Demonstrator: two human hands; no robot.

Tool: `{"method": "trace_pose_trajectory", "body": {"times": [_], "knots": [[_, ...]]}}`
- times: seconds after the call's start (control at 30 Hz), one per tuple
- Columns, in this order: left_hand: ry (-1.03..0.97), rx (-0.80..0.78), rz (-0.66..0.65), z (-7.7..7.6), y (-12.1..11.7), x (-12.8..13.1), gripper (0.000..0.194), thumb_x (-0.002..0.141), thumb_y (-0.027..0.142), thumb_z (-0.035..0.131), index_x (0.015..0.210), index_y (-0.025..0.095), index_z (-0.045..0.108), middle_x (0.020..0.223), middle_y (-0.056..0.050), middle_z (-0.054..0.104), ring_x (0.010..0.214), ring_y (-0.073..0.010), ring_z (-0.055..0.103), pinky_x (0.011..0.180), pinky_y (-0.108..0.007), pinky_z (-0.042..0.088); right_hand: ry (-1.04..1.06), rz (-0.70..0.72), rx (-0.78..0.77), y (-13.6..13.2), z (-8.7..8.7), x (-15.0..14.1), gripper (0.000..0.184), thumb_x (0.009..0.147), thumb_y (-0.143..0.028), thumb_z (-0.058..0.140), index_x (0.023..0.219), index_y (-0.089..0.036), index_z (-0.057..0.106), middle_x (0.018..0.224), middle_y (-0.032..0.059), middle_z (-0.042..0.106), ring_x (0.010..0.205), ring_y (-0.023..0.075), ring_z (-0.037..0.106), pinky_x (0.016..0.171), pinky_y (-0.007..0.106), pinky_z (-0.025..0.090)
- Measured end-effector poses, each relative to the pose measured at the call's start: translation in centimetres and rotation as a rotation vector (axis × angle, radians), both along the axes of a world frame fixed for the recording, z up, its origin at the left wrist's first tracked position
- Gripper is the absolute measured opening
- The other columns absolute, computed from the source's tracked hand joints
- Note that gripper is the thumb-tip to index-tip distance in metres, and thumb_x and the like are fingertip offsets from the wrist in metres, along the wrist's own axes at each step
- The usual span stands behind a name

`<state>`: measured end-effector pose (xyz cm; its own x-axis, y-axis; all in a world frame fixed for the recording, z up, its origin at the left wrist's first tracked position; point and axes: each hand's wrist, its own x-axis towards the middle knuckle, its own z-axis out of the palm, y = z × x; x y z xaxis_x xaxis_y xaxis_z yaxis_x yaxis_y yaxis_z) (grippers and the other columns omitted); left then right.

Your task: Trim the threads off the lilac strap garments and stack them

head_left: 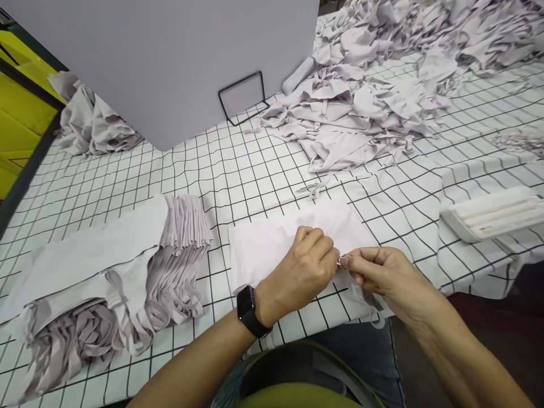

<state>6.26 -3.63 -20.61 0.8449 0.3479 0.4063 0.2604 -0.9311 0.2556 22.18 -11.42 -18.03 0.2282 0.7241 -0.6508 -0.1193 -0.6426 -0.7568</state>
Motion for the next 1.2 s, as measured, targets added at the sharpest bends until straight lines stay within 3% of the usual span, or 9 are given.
{"method": "trace_pose_trajectory", "body": {"times": [0.23, 0.57, 0.87, 1.0, 1.2], "knots": [[-0.038, 0.111, -0.016, 0.10, 0.06, 0.01, 0.033, 0.100, 0.005, 0.045, 0.072, 0.015, 0.058, 0.073, -0.003, 0.055, 0.074, -0.0160, 0.043, 0.081, -0.033, 0.043, 0.007, -0.020, -0.031, 0.41, 0.22, -0.07, 0.035, 0.057, -0.043, 0.076, 0.042, -0.021, 0.052, 0.038, -0.0079, 0.031, 0.038, 0.0032, 0.017, 0.038, 0.022, 0.018], [-0.014, 0.092, -0.013, 0.05, 0.04, 0.02, 0.029, 0.099, 0.004, 0.045, 0.075, 0.014, 0.058, 0.077, -0.004, 0.055, 0.076, -0.0162, 0.045, 0.081, -0.033, 0.042, -0.017, 0.001, -0.031, 0.23, -0.18, -0.03, 0.029, 0.061, -0.037, 0.072, 0.047, -0.021, 0.053, 0.045, -0.0054, 0.041, 0.039, 0.0030, 0.019, 0.038, 0.023, 0.019], [0.033, 0.110, -0.029, -0.13, 0.16, -0.01, 0.029, 0.099, 0.003, 0.046, 0.074, 0.015, 0.054, 0.077, -0.003, 0.053, 0.076, -0.0159, 0.045, 0.080, -0.032, 0.042, -0.047, 0.046, -0.043, 0.40, 0.04, 0.00, 0.028, 0.059, -0.037, 0.072, 0.044, -0.020, 0.056, 0.038, -0.0067, 0.035, 0.035, 0.0032, 0.025, 0.035, 0.020, 0.025], [0.038, 0.106, -0.024, -0.38, 0.10, -0.02, 0.029, 0.098, 0.002, 0.046, 0.073, 0.015, 0.053, 0.076, -0.003, 0.052, 0.076, -0.0162, 0.044, 0.078, -0.032, 0.041, -0.055, 0.028, -0.051, 0.37, 0.05, -0.08, 0.031, 0.059, -0.040, 0.073, 0.044, -0.019, 0.056, 0.039, -0.0053, 0.040, 0.035, 0.0027, 0.026, 0.035, 0.020, 0.028], [0.035, 0.097, -0.028, -0.46, 0.15, -0.05, 0.027, 0.095, 0.001, 0.049, 0.073, 0.015, 0.053, 0.076, -0.003, 0.050, 0.076, -0.0164, 0.044, 0.079, -0.032, 0.041, -0.028, -0.016, -0.038, 0.30, -0.30, -0.01, 0.033, 0.059, -0.039, 0.078, 0.043, -0.019, 0.056, 0.038, -0.0065, 0.036, 0.035, 0.0028, 0.025, 0.035, 0.020, 0.025]]}}
